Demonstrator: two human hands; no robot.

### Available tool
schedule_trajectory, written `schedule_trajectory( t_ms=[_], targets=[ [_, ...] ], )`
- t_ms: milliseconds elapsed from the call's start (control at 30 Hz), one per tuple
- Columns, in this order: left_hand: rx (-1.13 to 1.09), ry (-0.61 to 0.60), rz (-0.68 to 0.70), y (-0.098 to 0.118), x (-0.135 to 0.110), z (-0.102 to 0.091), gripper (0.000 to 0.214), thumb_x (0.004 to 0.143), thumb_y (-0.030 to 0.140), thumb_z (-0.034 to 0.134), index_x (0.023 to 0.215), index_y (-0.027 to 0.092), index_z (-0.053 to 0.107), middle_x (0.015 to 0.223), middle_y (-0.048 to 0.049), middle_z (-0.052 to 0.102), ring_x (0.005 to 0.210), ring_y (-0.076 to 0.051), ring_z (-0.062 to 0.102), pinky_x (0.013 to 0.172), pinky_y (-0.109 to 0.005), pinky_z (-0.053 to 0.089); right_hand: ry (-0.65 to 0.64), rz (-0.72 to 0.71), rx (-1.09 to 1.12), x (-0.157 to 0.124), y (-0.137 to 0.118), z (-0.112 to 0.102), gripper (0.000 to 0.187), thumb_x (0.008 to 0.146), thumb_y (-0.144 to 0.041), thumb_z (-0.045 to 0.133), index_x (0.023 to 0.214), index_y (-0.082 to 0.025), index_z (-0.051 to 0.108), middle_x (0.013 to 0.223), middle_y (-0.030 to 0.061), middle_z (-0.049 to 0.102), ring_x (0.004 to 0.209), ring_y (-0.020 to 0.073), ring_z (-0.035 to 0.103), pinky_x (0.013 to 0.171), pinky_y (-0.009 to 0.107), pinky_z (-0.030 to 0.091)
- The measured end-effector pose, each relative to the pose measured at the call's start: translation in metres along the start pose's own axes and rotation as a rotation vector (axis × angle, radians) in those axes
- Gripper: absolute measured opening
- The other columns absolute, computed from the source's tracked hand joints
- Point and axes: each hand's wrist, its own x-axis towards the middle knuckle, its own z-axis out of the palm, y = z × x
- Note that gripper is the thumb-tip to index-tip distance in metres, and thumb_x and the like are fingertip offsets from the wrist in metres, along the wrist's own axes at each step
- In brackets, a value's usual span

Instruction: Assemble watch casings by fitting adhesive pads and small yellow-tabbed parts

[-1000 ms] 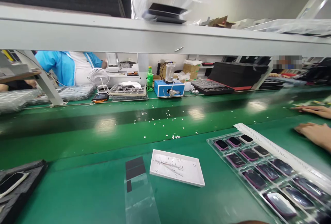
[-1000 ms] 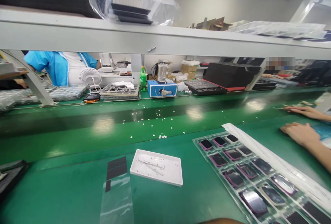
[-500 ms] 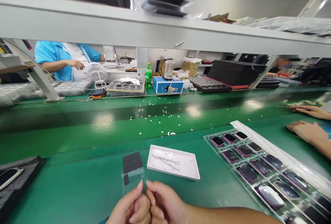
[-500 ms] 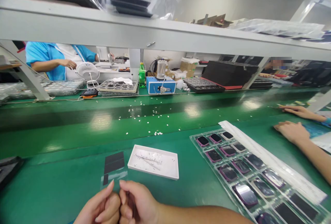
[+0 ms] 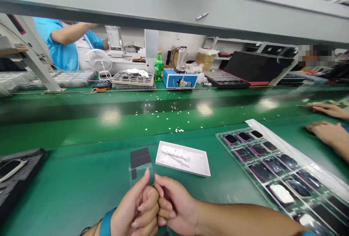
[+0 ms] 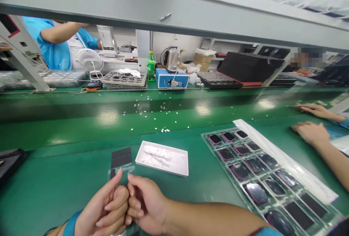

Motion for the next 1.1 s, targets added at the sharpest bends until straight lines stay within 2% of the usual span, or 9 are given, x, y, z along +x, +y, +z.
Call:
schedule_trajectory(
  t_ms=[233, 567, 1100],
  targets=[
    [0.01, -0.004, -0.003, -0.0016, -0.0014, -0.0037, 0.055, 0.087, 0.056, 0.029, 0.046, 0.019, 0.03, 0.027, 0.0069, 0.023, 0.021, -0.004, 0.023, 0.027, -0.014, 0.016, 0.041, 0.017, -0.017, 0.0, 0.0008, 0.0004, 0.038, 0.081, -0.051, 0.05, 0.062, -0.02, 0.04, 0.032, -0.0121, 0.035, 0.027, 0.0046, 0.02, 0.04, 0.018, 0.034],
    [0.031, -0.008, 0.026, -0.0045, -0.0017, -0.0064, 0.061, 0.09, 0.053, 0.01, 0.047, 0.019, 0.036, 0.027, 0.0057, 0.023, 0.02, -0.005, 0.022, 0.025, -0.014, 0.015, 0.0, -0.001, 0.012, 0.0001, 0.0002, 0.0012, 0.037, 0.079, -0.049, 0.054, 0.061, -0.019, 0.042, 0.033, -0.0113, 0.036, 0.028, 0.0046, 0.021, 0.039, 0.017, 0.036],
    [0.032, 0.067, -0.003, -0.0047, -0.004, -0.0086, 0.06, 0.09, 0.054, 0.019, 0.047, 0.018, 0.04, 0.026, 0.0059, 0.025, 0.019, -0.005, 0.025, 0.025, -0.015, 0.014, -0.012, -0.012, 0.013, 0.001, 0.0009, -0.001, 0.037, 0.079, -0.05, 0.053, 0.063, -0.019, 0.042, 0.034, -0.0114, 0.038, 0.028, 0.0047, 0.024, 0.041, 0.018, 0.038]
  ],
)
